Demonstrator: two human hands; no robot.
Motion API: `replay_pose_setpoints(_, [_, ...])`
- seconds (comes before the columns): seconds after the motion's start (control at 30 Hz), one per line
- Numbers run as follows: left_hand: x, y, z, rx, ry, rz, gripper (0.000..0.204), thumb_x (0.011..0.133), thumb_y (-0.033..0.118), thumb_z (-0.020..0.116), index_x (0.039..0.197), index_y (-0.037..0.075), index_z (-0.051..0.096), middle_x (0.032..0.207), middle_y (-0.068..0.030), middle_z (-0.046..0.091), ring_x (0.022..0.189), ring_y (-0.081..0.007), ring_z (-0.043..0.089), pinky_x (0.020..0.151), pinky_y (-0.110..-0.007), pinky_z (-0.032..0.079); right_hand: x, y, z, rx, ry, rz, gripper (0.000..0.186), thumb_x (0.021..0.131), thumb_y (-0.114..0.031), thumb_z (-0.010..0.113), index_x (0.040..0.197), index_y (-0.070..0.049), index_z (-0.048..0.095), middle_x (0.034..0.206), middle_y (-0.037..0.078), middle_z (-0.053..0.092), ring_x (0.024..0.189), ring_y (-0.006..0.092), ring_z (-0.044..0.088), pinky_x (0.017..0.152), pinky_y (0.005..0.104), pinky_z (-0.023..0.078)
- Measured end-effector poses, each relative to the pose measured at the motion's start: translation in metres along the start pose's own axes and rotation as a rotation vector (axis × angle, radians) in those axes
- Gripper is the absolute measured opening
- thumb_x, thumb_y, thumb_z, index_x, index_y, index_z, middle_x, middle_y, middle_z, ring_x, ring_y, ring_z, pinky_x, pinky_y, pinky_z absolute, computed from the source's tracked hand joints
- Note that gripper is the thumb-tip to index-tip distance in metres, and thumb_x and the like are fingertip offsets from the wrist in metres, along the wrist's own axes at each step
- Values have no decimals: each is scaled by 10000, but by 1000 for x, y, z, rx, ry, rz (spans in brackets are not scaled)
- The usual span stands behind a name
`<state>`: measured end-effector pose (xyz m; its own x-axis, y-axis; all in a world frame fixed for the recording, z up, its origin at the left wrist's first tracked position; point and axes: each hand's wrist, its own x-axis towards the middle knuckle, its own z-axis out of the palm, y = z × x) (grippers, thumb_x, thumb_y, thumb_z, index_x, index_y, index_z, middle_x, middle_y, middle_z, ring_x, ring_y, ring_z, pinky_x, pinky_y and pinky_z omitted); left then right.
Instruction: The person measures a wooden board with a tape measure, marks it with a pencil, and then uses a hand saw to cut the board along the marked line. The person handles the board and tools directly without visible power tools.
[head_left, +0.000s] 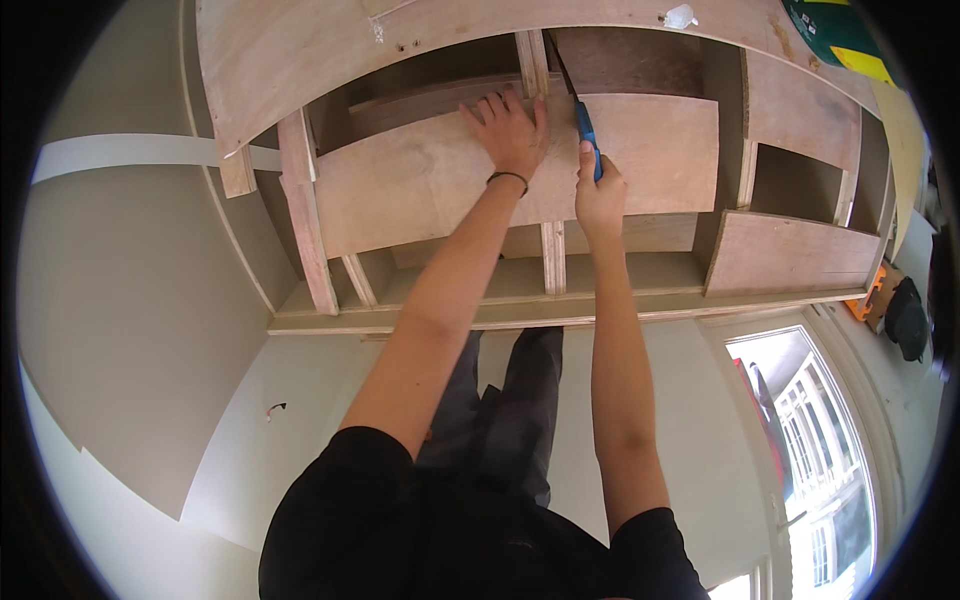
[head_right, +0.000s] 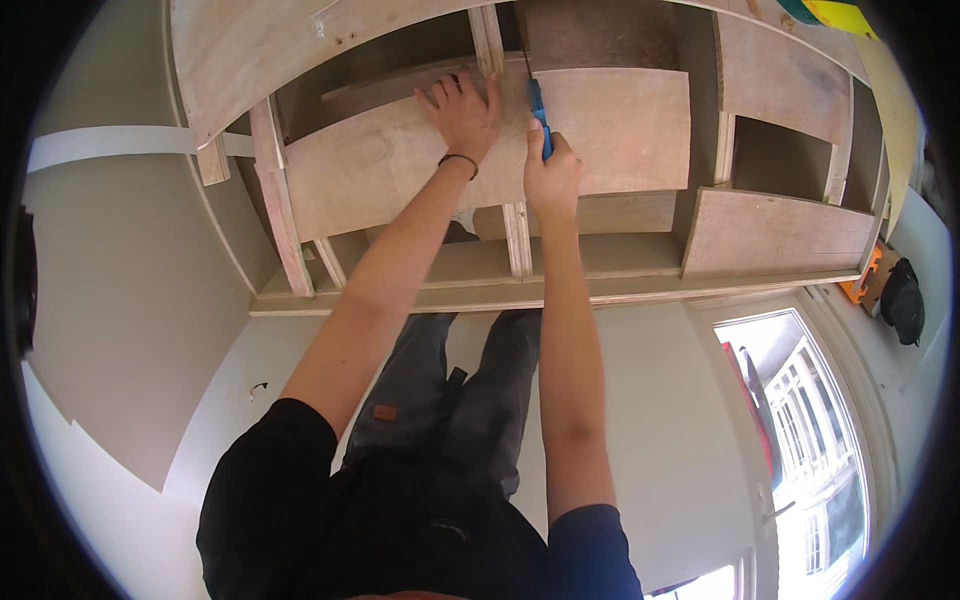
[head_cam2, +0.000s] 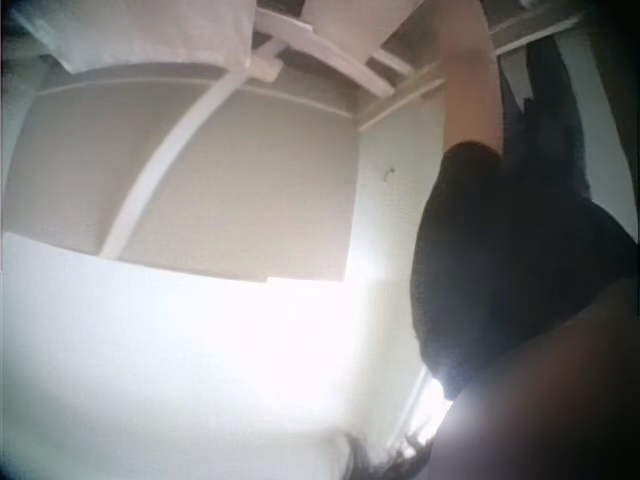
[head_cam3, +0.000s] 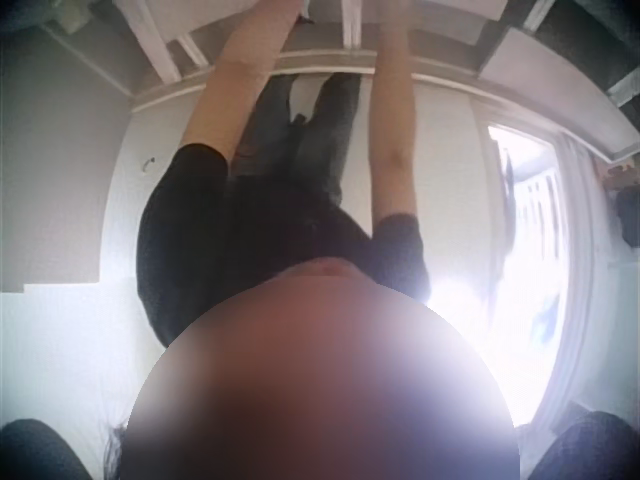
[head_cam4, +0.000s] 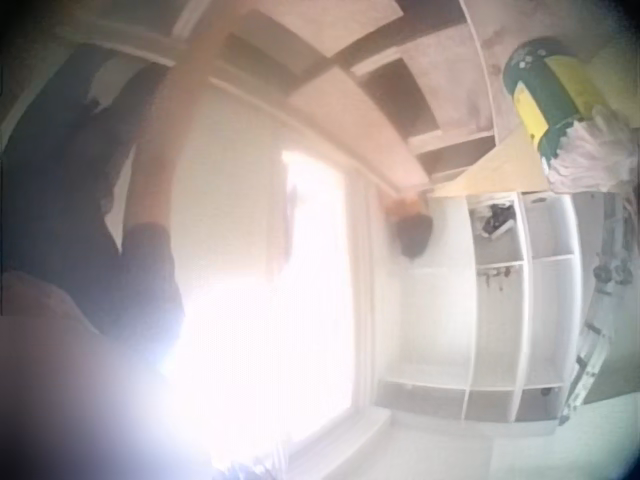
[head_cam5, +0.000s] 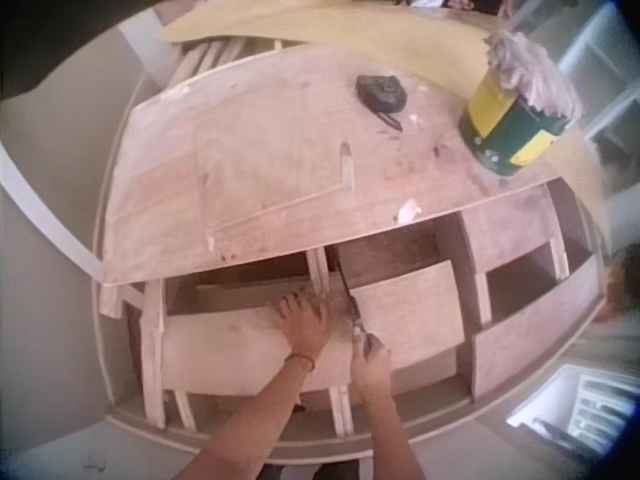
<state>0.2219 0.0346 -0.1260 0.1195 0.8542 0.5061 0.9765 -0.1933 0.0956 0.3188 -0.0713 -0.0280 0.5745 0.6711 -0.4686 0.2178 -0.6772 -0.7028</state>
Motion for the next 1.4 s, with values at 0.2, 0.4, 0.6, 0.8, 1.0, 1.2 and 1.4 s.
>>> replay_pose_setpoints(0.2, [7,26,24,-35,-256,-224,381,931,296,474,704,68,680,717,-144,682,691,-320,642,882,-531,382,9,-5,-2,-64,-36,107,591,988,-488,522,755,49,600,633,265,568,609,419,592,617,469,468])
replay_pose_setpoints(0.4, [5,27,25,-24,-321,-234,347,905,256,467,652,106,650,610,-120,650,623,-307,639,719,-475,388,-92,-28,-71,-51,-122,126,416,1012,-351,524,896,43,593,672,238,569,583,411,537,591,484,423])
replay_pose_setpoints(0.6, [10,30,20,-18,-398,-240,288,877,257,484,698,108,655,613,-101,650,656,-297,636,756,-464,385,-218,-37,-150,23,-175,267,388,1006,-346,528,800,-17,540,581,11,488,534,69,463,470,267,343])
replay_pose_setpoints(0.8, [9,30,22,-2,-428,-272,295,888,250,489,666,120,633,592,-111,643,650,-290,643,756,-460,381,3,-26,-22,-2,-86,18,481,991,-419,547,865,41,610,665,254,580,613,429,590,581,452,462])
replay_pose_setpoints(1.0, [12,29,19,-1,-452,-240,305,892,242,490,653,115,631,559,-127,628,576,-308,620,736,-447,389,-73,19,-54,26,-122,92,408,991,-353,563,884,40,590,600,181,516,520,294,519,528,424,406])
replay_pose_setpoints(1.2, [12,29,19,-43,-416,-264,306,890,240,495,638,114,614,542,-121,622,565,-298,613,730,-437,379,-165,-31,-119,35,-163,212,325,969,-298,570,902,16,612,557,56,515,510,111,542,475,302,419])
replay_pose_setpoints(1.4, [9,28,19,-26,-439,-278,354,920,255,469,666,112,670,585,-137,641,582,-309,630,782,-482,404,24,-7,-2,-33,-159,105,478,999,-392,540,794,39,570,632,217,547,552,327,537,546,426,417])
